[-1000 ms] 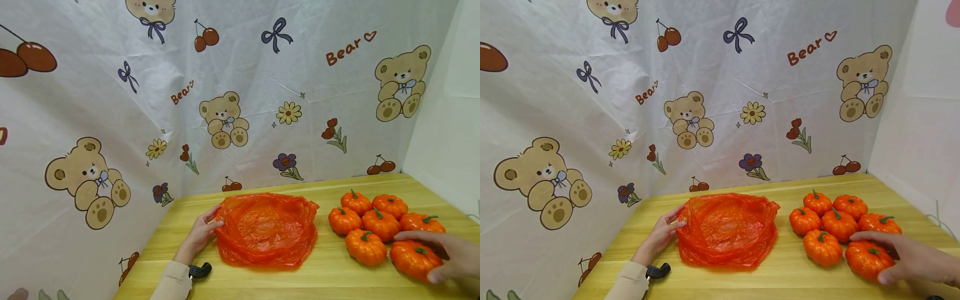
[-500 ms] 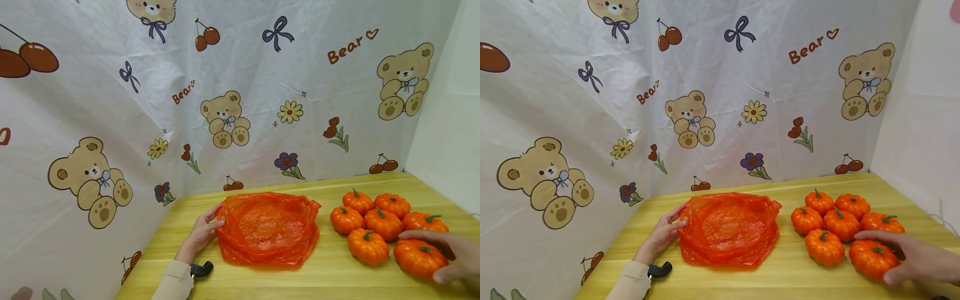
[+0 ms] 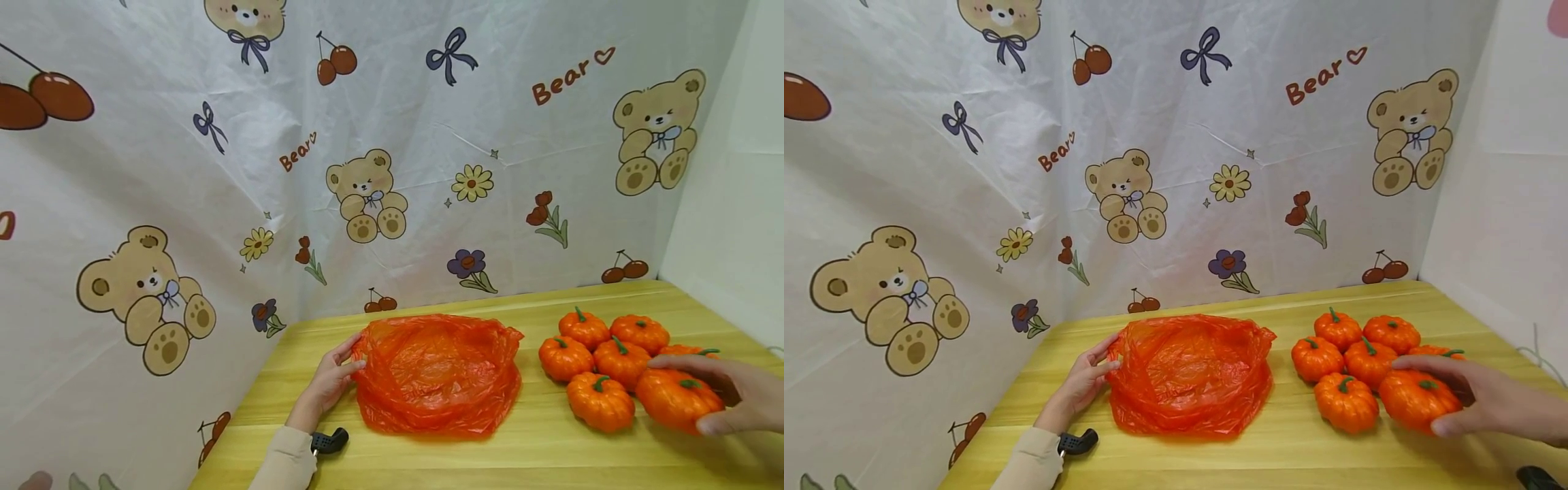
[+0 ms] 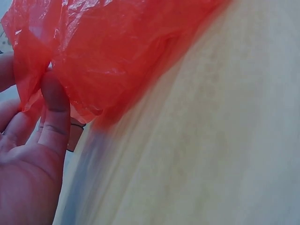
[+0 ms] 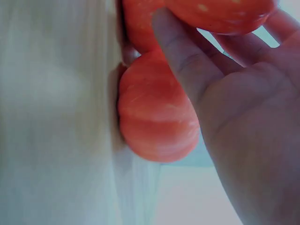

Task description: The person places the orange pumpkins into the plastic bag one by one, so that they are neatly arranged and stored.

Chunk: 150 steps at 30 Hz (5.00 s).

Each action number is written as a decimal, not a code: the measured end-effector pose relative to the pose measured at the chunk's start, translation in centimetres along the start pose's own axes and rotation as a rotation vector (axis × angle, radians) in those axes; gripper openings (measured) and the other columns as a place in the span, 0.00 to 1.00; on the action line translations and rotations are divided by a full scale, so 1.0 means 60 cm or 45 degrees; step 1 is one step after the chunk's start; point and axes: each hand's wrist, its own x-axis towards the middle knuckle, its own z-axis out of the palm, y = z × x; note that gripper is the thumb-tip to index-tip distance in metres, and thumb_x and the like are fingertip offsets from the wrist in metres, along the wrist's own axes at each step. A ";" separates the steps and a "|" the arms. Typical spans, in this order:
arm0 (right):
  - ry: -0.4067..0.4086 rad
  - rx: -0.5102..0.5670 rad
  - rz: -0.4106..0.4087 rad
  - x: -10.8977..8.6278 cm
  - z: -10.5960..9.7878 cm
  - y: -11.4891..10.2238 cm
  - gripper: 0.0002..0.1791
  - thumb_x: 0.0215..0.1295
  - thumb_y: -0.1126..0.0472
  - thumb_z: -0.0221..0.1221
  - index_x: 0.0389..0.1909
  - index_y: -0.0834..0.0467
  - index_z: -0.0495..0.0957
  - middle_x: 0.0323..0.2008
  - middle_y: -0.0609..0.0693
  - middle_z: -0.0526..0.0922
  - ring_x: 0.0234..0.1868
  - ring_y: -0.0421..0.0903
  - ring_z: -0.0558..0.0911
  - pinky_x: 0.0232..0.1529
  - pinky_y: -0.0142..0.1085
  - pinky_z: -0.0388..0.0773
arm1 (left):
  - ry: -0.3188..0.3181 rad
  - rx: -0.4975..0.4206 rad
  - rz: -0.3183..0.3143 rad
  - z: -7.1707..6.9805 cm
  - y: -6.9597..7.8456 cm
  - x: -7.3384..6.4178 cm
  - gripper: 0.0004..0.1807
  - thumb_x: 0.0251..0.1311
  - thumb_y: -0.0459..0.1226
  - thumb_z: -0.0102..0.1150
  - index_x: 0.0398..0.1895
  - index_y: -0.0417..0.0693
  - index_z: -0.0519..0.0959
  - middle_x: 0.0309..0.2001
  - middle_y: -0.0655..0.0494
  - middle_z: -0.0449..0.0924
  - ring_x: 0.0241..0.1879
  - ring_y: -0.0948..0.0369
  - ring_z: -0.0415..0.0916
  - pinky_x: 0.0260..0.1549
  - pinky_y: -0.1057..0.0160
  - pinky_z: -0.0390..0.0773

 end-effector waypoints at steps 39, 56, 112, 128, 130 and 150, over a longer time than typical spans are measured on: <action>-0.096 0.041 0.336 0.186 -0.010 -0.125 0.36 0.68 0.63 0.64 0.76 0.47 0.66 0.65 0.33 0.77 0.55 0.36 0.80 0.49 0.30 0.80 | 0.018 -0.019 -0.004 -0.002 0.001 0.002 0.41 0.68 0.25 0.60 0.82 0.48 0.58 0.80 0.42 0.56 0.60 0.59 0.79 0.50 0.66 0.86; -0.145 0.175 0.319 0.264 0.011 -0.144 0.36 0.70 0.62 0.63 0.77 0.53 0.63 0.58 0.51 0.82 0.51 0.41 0.83 0.50 0.31 0.82 | 0.017 -0.029 0.001 0.005 0.005 0.006 0.40 0.68 0.25 0.59 0.81 0.49 0.59 0.80 0.42 0.57 0.63 0.54 0.77 0.51 0.64 0.86; -0.118 0.334 0.458 0.515 0.159 -0.147 0.44 0.57 0.47 0.75 0.73 0.46 0.68 0.64 0.53 0.77 0.54 0.50 0.81 0.54 0.42 0.85 | -0.025 -0.045 -0.002 0.005 0.000 0.006 0.40 0.69 0.25 0.58 0.82 0.48 0.56 0.81 0.41 0.54 0.58 0.61 0.79 0.51 0.66 0.86; -0.095 0.439 0.462 0.562 0.230 -0.145 0.44 0.56 0.50 0.77 0.73 0.49 0.68 0.68 0.56 0.75 0.59 0.50 0.81 0.60 0.45 0.83 | 0.000 -0.029 -0.018 0.000 -0.008 -0.001 0.41 0.68 0.29 0.62 0.82 0.50 0.57 0.81 0.42 0.55 0.62 0.58 0.77 0.54 0.64 0.85; -0.085 0.460 0.476 0.570 0.239 -0.147 0.45 0.56 0.50 0.76 0.74 0.49 0.67 0.70 0.58 0.73 0.59 0.51 0.81 0.60 0.45 0.83 | 0.000 -0.029 -0.015 -0.001 -0.009 -0.001 0.41 0.68 0.29 0.62 0.82 0.49 0.57 0.81 0.42 0.54 0.62 0.58 0.77 0.54 0.64 0.85; 0.016 0.605 0.676 0.614 0.366 -0.151 0.42 0.56 0.54 0.76 0.68 0.55 0.66 0.60 0.56 0.76 0.54 0.51 0.80 0.60 0.47 0.83 | -0.039 -0.033 -0.037 0.000 -0.006 0.002 0.41 0.70 0.27 0.58 0.83 0.50 0.55 0.82 0.45 0.53 0.65 0.61 0.74 0.56 0.65 0.83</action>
